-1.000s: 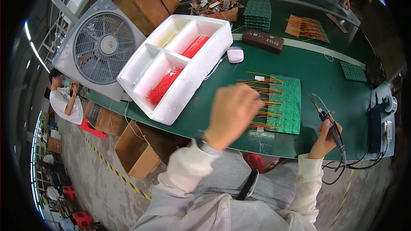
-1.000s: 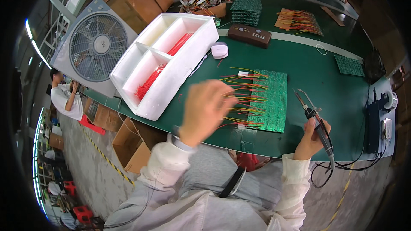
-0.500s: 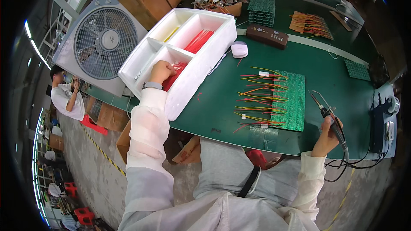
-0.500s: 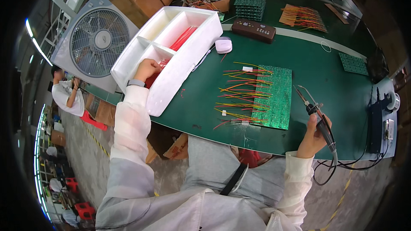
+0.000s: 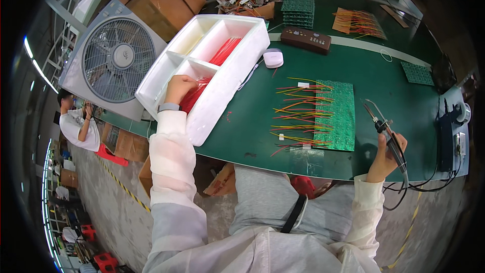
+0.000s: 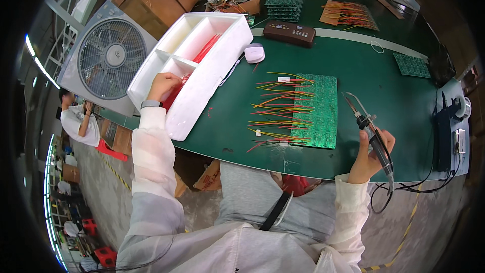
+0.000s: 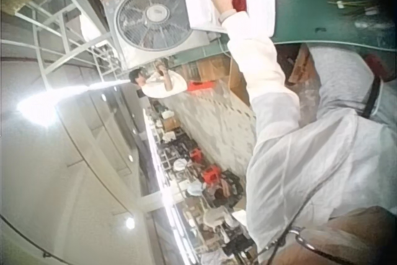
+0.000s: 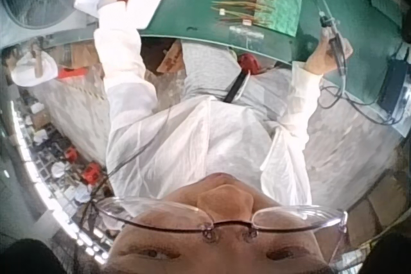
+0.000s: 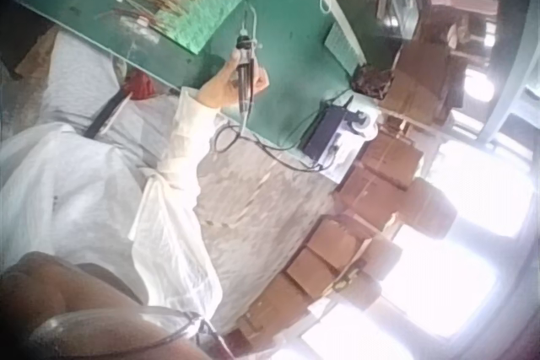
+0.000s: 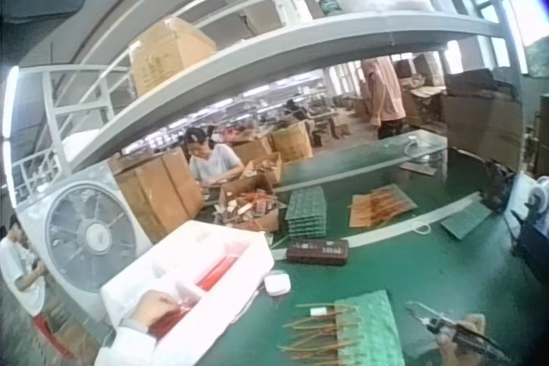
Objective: The person takes wires from a foam container and solders them onto a circuit board using a soldering iron.
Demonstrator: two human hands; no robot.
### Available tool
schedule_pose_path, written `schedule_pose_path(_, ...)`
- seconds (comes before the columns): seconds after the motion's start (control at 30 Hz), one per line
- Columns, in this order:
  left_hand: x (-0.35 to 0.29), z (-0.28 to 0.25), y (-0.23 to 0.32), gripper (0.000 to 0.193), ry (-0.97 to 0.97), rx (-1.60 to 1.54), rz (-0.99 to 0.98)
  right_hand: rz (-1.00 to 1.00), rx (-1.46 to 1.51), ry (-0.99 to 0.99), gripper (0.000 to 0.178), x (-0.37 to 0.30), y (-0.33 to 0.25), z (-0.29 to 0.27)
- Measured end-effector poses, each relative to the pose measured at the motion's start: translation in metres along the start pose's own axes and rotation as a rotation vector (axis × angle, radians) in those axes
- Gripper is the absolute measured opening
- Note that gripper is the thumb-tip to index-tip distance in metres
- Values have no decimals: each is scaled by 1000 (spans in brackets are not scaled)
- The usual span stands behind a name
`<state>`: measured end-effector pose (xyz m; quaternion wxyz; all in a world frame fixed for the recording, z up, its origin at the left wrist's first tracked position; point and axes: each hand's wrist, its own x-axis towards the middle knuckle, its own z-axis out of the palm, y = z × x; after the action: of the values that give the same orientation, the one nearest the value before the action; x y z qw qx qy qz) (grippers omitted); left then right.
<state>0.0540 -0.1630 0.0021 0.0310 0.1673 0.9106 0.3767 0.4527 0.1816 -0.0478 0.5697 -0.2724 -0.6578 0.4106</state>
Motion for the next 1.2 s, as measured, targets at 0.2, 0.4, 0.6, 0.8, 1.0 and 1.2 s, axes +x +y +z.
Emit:
schedule_pose_path(0.2,-3,3,16,12,60,-141,-28,-118,-80,50,20,5,-3,2)
schedule_pose_path(0.4,-8,0,28,16,221,-154,-59,67,54,-51,21,1,-5,7)
schedule_pose_path(0.6,-29,-9,61,15,305,89,156,212,71,-70,22,-1,-3,4)
schedule_pose_path(0.8,-106,65,165,11,1,-258,396,241,153,-53,27,1,3,3)
schedule_pose_path(1.0,-110,162,207,7,-108,-282,632,222,173,-81,28,13,4,12)
schedule_pose_path(1.2,-89,229,222,5,-180,-350,680,181,110,-119,20,52,4,23)
